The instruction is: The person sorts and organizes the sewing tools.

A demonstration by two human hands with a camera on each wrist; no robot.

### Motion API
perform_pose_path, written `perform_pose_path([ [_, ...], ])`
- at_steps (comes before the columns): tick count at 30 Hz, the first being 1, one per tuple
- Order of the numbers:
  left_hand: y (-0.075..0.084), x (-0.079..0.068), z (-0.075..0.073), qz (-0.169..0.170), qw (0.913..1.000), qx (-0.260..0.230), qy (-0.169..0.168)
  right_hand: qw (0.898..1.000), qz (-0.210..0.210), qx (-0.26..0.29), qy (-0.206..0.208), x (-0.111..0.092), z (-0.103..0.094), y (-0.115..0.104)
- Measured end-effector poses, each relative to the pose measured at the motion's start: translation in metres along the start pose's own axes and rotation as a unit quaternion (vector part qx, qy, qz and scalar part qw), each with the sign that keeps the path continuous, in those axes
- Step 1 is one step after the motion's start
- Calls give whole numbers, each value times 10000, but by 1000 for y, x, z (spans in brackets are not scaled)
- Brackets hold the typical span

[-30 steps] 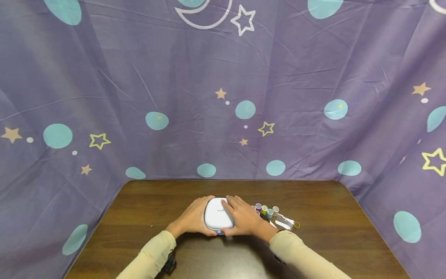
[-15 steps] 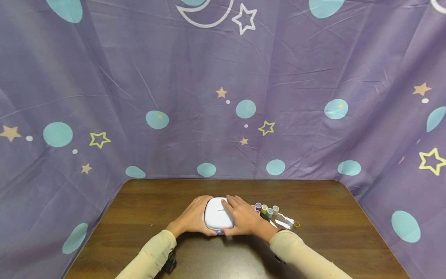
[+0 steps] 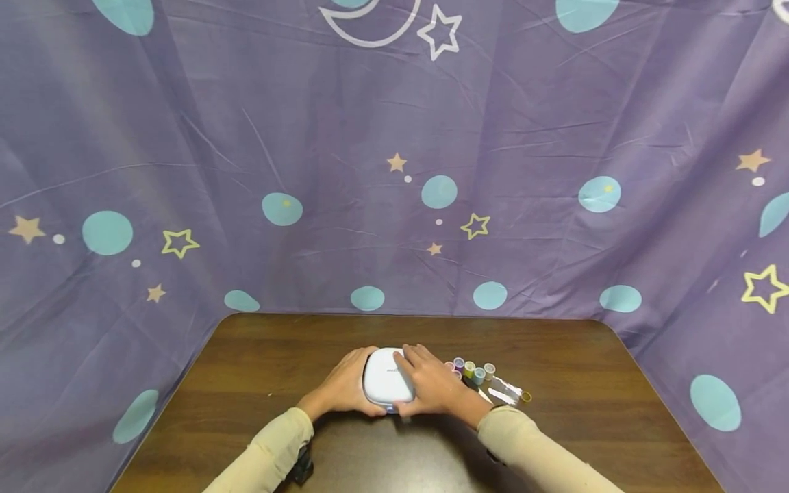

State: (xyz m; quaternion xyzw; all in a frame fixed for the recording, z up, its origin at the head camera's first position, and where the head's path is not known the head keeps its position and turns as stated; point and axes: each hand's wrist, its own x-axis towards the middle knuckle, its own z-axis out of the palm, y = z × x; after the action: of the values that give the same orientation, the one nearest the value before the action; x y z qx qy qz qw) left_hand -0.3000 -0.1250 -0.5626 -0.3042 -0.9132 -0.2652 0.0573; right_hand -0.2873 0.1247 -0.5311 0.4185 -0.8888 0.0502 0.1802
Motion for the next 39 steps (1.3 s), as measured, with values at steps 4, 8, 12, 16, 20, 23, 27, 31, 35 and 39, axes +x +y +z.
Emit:
perform_pose_path([
  [4,1,-1,2,-17,10000,14,34,9999,-82,-33,90,-1,2,-1],
  [8,1,-1,2,-59,10000,23,57,9997,-168,-103,171,-1,3,-1],
  [12,2,0,0,-83,9999,6,69,9989,-277,-250,276,0,4,-2],
  [16,2,1,1,-81,9999,97,107,9980,-367,-399,335,2,3,-1],
  [20,2,2,1,-113,9998,125,80,9986,-347,-353,186,3,-1,-1],
  [23,3,2,-1,-126,9999,70,29,9986,-348,-386,57,5,-4,-1],
  [27,4,0,-1,-126,9999,67,2,9976,-388,-578,37,8,-4,-4],
  [31,4,1,0,-74,10000,59,13,9958,-422,-808,101,8,-2,-8],
  [35,4,0,1,-15,10000,49,66,9947,-452,-903,180,10,-1,-10],
  [39,3,1,2,12,9999,34,119,9947,-422,-921,164,11,-2,-11],
])
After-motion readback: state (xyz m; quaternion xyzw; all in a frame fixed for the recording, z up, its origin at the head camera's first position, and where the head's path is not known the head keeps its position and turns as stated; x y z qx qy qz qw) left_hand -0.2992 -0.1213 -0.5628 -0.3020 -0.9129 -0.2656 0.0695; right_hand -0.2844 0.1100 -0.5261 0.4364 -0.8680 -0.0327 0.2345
